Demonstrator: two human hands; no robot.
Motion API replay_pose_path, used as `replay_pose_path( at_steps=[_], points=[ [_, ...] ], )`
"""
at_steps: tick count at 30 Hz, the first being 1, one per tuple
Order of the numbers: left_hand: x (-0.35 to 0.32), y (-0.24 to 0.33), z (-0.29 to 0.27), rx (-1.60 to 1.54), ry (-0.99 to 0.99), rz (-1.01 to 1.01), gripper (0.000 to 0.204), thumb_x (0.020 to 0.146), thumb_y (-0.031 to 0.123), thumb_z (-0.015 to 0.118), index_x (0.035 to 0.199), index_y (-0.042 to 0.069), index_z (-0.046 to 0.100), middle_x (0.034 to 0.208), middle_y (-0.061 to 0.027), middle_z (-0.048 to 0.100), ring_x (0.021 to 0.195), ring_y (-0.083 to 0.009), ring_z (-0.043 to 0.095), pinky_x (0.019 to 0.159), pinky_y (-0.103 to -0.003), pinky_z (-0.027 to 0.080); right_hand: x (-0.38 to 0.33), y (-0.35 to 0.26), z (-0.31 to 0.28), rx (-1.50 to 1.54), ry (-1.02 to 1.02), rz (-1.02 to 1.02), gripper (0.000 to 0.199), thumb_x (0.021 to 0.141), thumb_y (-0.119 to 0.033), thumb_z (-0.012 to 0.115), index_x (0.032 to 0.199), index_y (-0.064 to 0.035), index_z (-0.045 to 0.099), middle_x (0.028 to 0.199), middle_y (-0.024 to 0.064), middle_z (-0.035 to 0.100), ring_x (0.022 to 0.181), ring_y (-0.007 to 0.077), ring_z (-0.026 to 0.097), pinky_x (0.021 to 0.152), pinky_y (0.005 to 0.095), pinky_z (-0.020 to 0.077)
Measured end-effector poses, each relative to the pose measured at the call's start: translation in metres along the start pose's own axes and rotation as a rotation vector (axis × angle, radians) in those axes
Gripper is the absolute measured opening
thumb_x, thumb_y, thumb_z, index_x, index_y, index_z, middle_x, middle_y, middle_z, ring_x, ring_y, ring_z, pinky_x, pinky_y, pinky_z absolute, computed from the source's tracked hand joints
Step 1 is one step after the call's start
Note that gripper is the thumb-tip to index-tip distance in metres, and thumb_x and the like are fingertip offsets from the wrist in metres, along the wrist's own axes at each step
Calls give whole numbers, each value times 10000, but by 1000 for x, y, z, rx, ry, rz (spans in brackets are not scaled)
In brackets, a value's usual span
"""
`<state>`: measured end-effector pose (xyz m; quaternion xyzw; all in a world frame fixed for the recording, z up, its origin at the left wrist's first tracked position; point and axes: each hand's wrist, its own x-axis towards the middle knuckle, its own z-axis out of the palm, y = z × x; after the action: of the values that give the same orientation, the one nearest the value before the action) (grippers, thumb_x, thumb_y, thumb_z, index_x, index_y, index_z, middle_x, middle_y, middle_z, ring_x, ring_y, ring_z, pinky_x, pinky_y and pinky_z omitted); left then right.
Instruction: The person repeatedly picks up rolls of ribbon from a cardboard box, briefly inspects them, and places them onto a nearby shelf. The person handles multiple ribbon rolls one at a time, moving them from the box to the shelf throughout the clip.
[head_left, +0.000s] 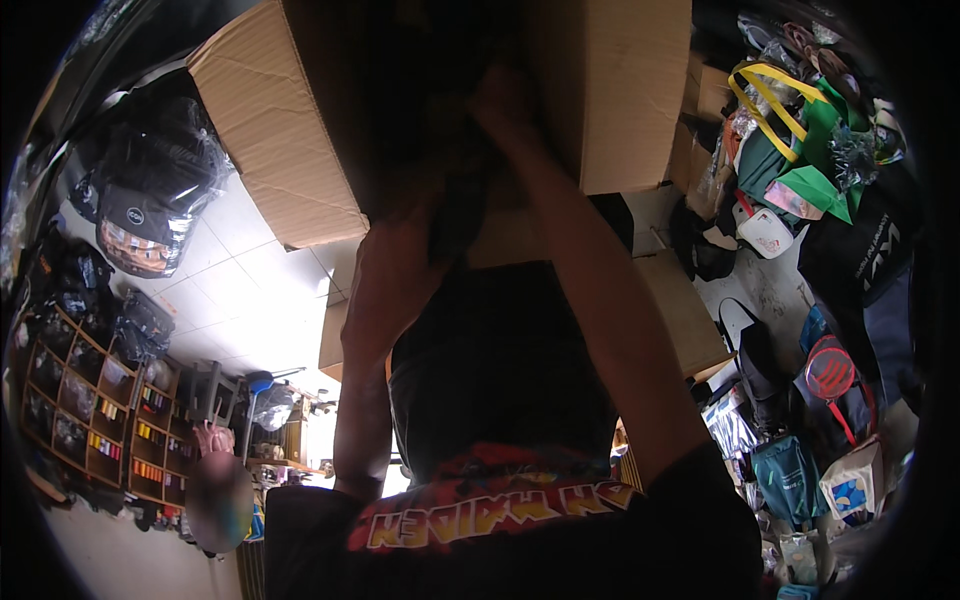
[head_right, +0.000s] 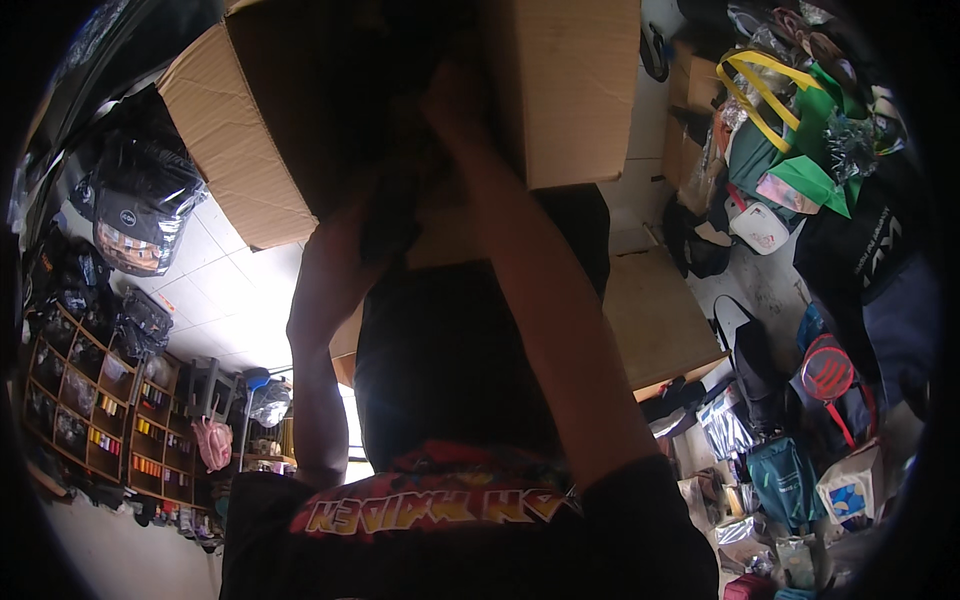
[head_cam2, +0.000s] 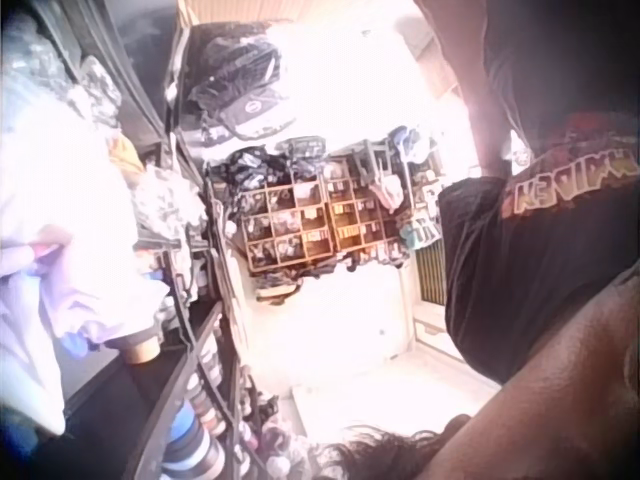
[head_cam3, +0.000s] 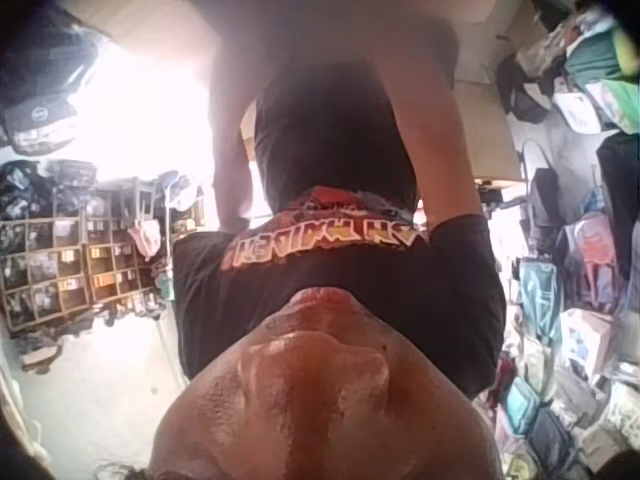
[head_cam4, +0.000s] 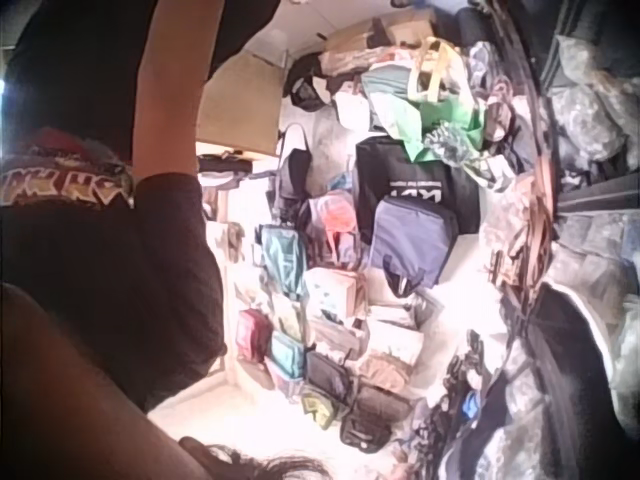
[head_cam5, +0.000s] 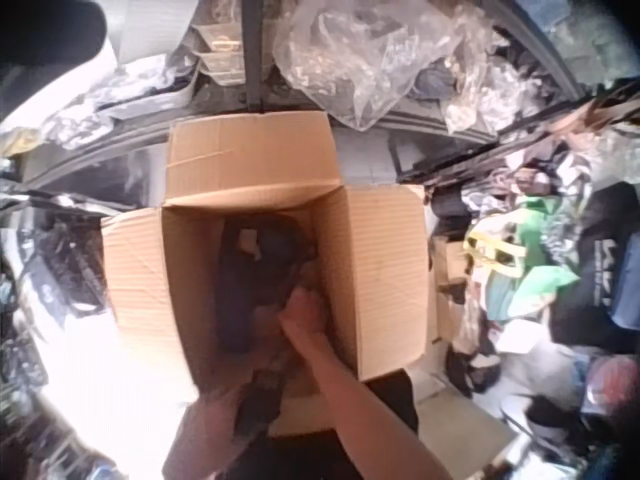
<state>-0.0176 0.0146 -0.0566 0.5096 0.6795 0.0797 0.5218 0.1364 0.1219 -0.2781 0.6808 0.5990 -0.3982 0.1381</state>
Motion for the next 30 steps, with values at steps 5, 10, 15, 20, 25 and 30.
replay_pose_path(
  at_steps=[5, 10, 15, 20, 25, 30],
  points=[
    [1, -2, -1, 158, 68, -3, 467, 786, 46, 687, 1238, 8, 578, 1014, -253, 656, 946, -421, 647, 794, -507, 527, -101, -30, -87, 388, 322, -268, 611, 719, -202, 820, 1255, -7, 602, 1128, 176, 694, 1074, 297, 673, 943, 391, 534],
    [26, -8, 5, 314, 59, 0, 488, 741, -26, 644, 1221, 52, 607, 993, -205, 669, 913, -381, 671, 724, -480, 552, -205, -41, -167, 728, 320, -420, 752, 667, -7, 836, 1352, -24, 528, 1172, 143, 668, 1091, 224, 657, 930, 338, 530],
    [37, -5, 5, 199, 137, 192, 524, 759, -24, 613, 1272, 80, 588, 1111, -213, 647, 1019, -401, 631, 882, -488, 520, -251, -55, -198, 815, 460, -656, 756, 679, 31, 814, 1367, 2, 503, 1235, 130, 629, 1094, 200, 640, 937, 328, 519],
    [29, -14, -8, 300, 270, 311, 508, 816, 0, 611, 1314, 70, 548, 1255, -209, 589, 1152, -399, 581, 962, -480, 494, -259, -63, -208, 914, 311, -554, 769, 658, 78, 742, 1381, -7, 490, 1175, 126, 635, 1100, 194, 622, 954, 318, 507],
    [-13, 55, -74, -239, 270, 434, 557, 892, 148, 697, 1398, 71, 476, 1317, -179, 565, 1212, -310, 583, 1054, -402, 443, -253, -44, -200, 997, 109, -501, 823, 631, 116, 646, 1414, -36, 443, 1175, 110, 628, 1120, 200, 610, 975, 309, 494],
    [-1, 83, -84, -594, -202, 418, 522, 880, 228, 748, 1321, 30, 551, 1229, -141, 628, 1133, -231, 615, 943, -357, 509, -254, -50, -189, 1093, 57, -601, 815, 628, 132, 619, 1403, -45, 440, 1269, 104, 579, 1188, 194, 566, 1002, 325, 481]
  ],
)
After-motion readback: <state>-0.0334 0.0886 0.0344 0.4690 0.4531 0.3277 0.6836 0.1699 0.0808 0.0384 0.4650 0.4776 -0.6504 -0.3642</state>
